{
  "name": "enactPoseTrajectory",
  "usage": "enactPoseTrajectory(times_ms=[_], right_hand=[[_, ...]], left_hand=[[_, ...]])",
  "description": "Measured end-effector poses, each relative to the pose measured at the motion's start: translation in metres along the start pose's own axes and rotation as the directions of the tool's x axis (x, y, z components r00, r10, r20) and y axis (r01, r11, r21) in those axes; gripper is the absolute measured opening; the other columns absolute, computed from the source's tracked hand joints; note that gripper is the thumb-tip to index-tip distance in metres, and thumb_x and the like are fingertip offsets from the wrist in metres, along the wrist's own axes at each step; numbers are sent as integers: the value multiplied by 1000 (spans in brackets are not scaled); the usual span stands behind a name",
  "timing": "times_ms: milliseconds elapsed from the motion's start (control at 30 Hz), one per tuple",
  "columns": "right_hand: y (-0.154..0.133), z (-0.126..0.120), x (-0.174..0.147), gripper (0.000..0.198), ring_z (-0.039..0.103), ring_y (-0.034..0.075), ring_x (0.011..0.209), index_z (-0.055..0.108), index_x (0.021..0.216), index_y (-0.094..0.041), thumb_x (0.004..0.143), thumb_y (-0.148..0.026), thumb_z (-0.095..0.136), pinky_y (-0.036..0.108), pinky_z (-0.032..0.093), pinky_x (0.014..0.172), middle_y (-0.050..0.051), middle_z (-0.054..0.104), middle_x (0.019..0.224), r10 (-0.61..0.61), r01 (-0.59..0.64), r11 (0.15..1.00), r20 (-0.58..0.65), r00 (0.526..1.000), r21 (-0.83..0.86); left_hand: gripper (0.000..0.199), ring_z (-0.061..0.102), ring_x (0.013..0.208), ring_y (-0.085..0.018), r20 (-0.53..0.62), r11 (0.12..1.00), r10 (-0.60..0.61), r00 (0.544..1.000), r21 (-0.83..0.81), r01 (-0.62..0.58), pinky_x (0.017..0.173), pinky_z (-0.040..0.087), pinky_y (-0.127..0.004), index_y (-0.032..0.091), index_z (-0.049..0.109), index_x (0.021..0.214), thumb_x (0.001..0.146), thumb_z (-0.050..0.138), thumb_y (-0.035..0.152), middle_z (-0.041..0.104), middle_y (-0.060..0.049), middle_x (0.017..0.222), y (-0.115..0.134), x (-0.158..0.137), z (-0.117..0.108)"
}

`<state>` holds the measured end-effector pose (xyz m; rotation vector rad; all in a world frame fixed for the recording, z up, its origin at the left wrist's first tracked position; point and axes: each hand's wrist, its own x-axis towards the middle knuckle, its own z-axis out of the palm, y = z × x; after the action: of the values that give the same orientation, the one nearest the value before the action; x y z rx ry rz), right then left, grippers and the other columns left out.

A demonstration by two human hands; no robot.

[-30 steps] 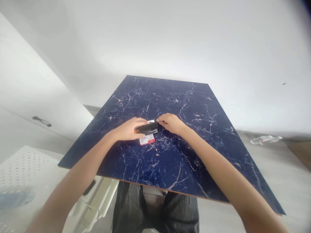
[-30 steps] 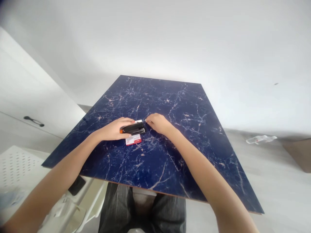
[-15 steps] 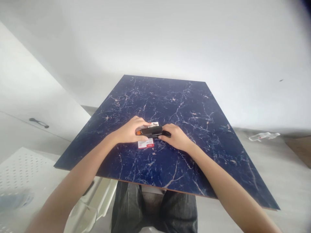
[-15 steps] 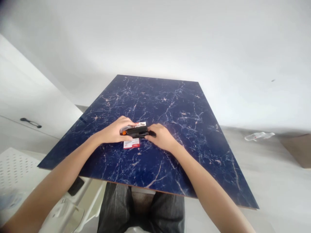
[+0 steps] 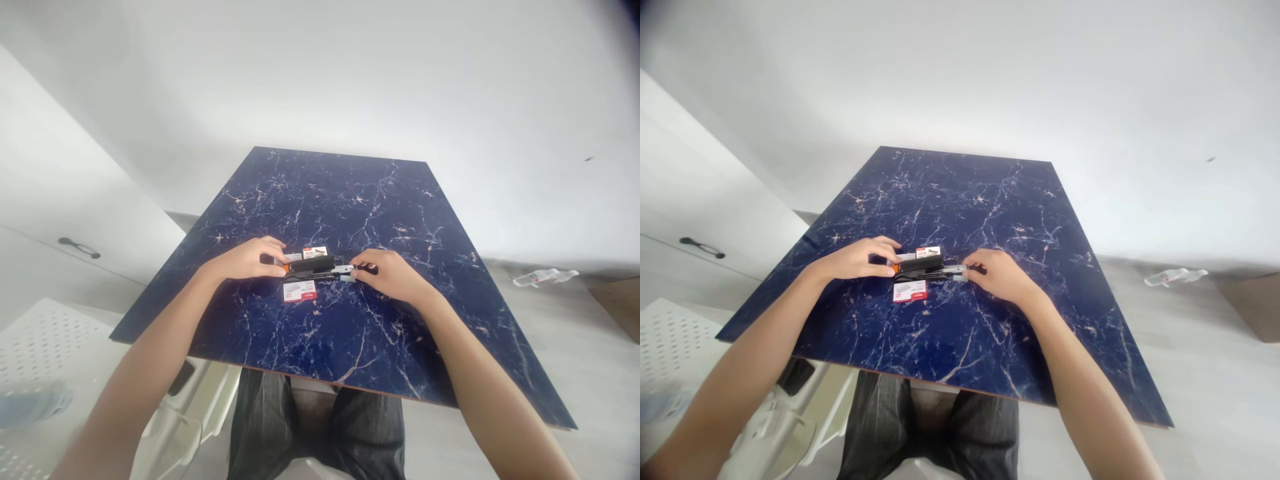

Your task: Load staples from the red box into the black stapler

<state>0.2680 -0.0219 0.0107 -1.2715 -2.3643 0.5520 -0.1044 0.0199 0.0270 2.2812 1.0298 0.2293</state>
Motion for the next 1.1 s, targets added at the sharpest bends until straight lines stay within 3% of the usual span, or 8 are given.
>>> enactPoseTrajectory(times_ms=[167, 367, 533, 700, 833, 933, 1000, 1100], right_hand=[[-5, -16, -12, 14, 72, 21, 83, 67, 96, -26, 87, -28, 77, 33, 52, 74, 0, 77, 92, 105, -105, 994, 6, 994, -20], [-13, -4, -14, 20, 73, 23, 87, 66, 102, -27, 86, -25, 78, 33, 53, 76, 1, 79, 97, 86, -85, 994, 7, 996, -72], [1, -6, -14, 21, 75, 20, 82, 71, 103, -27, 87, -13, 69, 31, 55, 77, -2, 80, 93, 126, -125, 992, 42, 991, -24], [24, -17, -17, 21, 74, 21, 80, 78, 94, -25, 87, -12, 64, 34, 56, 77, 1, 79, 91, 164, -168, 976, -41, 986, -139], [28, -20, -17, 16, 74, 20, 81, 78, 92, -25, 86, -15, 66, 35, 59, 79, 1, 78, 93, 162, -169, 982, -88, 983, -79], [17, -19, -15, 12, 74, 20, 82, 76, 93, -26, 87, -19, 68, 37, 61, 80, 2, 78, 96, 175, -166, 984, -153, 973, 71], [4, -14, -13, 9, 75, 21, 83, 75, 94, -25, 89, -21, 68, 38, 63, 81, 2, 78, 97, 176, -137, 972, -210, 962, 190], [-20, -2, -10, 7, 75, 22, 93, 75, 95, -25, 91, -23, 69, 39, 65, 86, 5, 77, 104, 141, -37, 948, -310, 940, 317]], left_hand=[[34, 61, 132, -34, -84, 999, 33, 996, 28, -31, 105, 52, -54, 32, 82, 113, 91, 72, 56, 68, -11, 140, -1, 0, 2], [31, 67, 122, -33, -124, 999, 32, 992, 34, -28, 103, 54, -53, 33, 84, 108, 88, 75, 55, 70, -10, 136, -3, -1, -1], [32, 70, 115, -31, -101, 1000, 9, 995, 7, -9, 98, 56, -50, 32, 84, 108, 88, 75, 56, 73, -9, 131, -3, 0, -3], [31, 71, 113, -29, -86, 1000, -2, 996, 3, 3, 97, 56, -48, 33, 82, 110, 88, 75, 55, 74, -7, 129, -4, 0, -3], [29, 70, 113, -28, -129, 999, 32, 991, 30, -29, 97, 55, -45, 32, 82, 108, 89, 75, 53, 74, -6, 127, -2, 1, -2], [24, 71, 107, -25, -310, 991, 132, 941, 52, -121, 93, 56, -41, 29, 81, 107, 94, 69, 44, 78, -6, 114, 8, 3, 5], [20, 71, 97, -22, -437, 975, 222, 872, 104, -196, 86, 56, -38, 27, 80, 105, 97, 65, 37, 79, -5, 101, 22, 7, 15], [19, 70, 87, -20, -526, 931, 359, 771, 263, -254, 84, 55, -39, 27, 80, 101, 100, 61, 31, 80, -3, 90, 49, 13, 37]])
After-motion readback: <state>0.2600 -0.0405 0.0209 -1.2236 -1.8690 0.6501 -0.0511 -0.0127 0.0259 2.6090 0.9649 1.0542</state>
